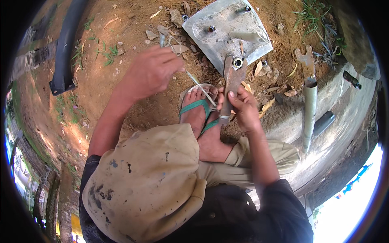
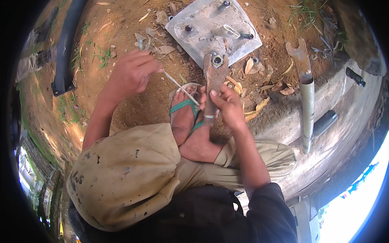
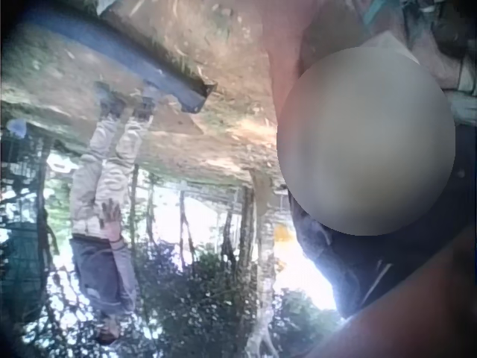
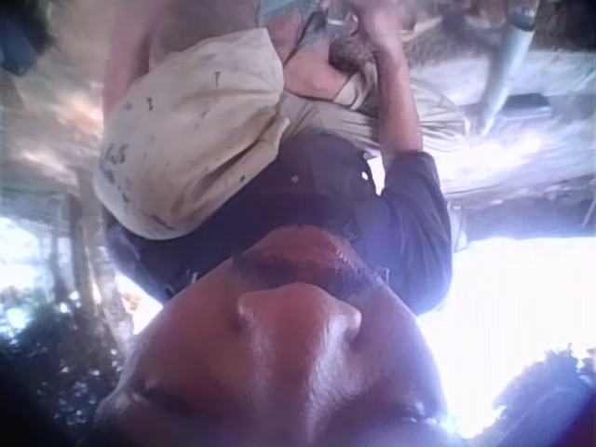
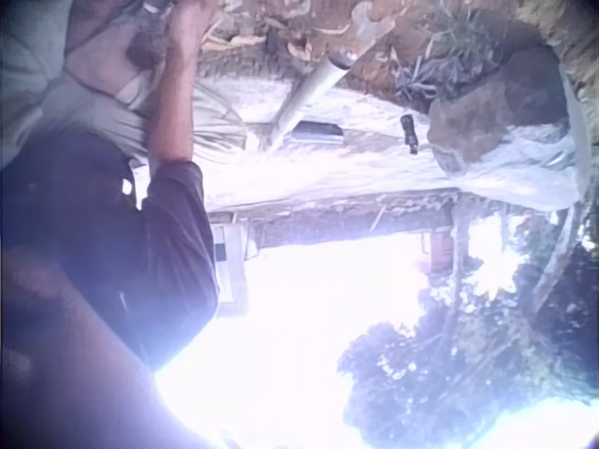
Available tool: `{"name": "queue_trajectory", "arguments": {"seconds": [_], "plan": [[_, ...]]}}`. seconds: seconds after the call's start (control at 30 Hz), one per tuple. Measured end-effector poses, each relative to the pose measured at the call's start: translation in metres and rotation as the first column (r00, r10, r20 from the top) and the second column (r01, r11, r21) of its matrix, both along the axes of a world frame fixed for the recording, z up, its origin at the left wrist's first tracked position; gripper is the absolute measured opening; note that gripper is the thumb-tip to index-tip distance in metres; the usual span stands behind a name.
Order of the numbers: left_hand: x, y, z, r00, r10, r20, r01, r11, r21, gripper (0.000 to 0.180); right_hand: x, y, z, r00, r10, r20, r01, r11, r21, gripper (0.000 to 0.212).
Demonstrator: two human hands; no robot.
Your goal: The person, sitting on the ground, uses an open-end wrench to scrape dirt and debris off a metal baseplate and around the bolts attached to it.
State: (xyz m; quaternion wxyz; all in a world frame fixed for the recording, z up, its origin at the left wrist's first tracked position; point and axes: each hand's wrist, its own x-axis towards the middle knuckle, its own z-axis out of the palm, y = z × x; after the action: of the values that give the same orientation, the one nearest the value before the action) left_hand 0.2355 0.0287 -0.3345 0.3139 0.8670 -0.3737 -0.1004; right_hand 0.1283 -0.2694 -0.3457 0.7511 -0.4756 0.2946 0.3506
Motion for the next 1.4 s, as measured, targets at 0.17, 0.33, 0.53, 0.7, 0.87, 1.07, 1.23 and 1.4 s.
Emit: {"name": "queue_trajectory", "arguments": {"seconds": [0.17,0.33,0.53,0.7,0.87,1.07,1.23,1.4], "plan": [[-0.066,-0.054,-0.017,0.956,-0.189,-0.224,0.165,0.979,-0.123,0.013,0.043,-0.077,0.036,0.827,0.561,0.045,-0.494,0.762,-0.418,0.029],[-0.06,-0.056,-0.026,0.974,-0.096,-0.204,0.082,0.994,-0.076,0.021,-0.016,-0.027,0.035,0.982,0.184,0.053,-0.165,0.955,-0.245,0.02],[-0.011,-0.025,-0.005,0.992,0.066,-0.109,-0.065,0.998,0.008,0.018,-0.029,0.075,0.005,0.903,-0.407,-0.135,0.422,0.901,0.103,0.024],[-0.003,-0.009,0.001,0.981,0.188,-0.058,-0.188,0.982,-0.005,0.016,-0.011,0.111,0.016,0.778,-0.599,-0.19,0.626,0.765,0.15,0.024],[-0.002,-0.013,-0.004,0.983,0.173,-0.055,-0.175,0.984,-0.024,0.017,-0.015,0.098,0.005,0.804,-0.581,-0.13,0.594,0.797,0.112,0.024],[-0.015,-0.009,-0.005,0.994,0.084,-0.063,-0.085,0.996,-0.009,0.022,-0.036,0.018,0.012,0.94,-0.336,-0.051,0.332,0.94,-0.078,0.021],[-0.031,-0.023,-0.017,0.992,0.047,-0.115,-0.055,0.996,-0.064,0.013,-0.057,0.008,0.026,0.874,-0.479,-0.082,0.469,0.876,-0.117,0.018],[-0.03,-0.034,-0.013,0.995,0.035,-0.094,-0.043,0.996,-0.084,0.014,-0.043,0.026,0.037,0.975,-0.217,-0.053,0.211,0.973,-0.095,0.019]]}}
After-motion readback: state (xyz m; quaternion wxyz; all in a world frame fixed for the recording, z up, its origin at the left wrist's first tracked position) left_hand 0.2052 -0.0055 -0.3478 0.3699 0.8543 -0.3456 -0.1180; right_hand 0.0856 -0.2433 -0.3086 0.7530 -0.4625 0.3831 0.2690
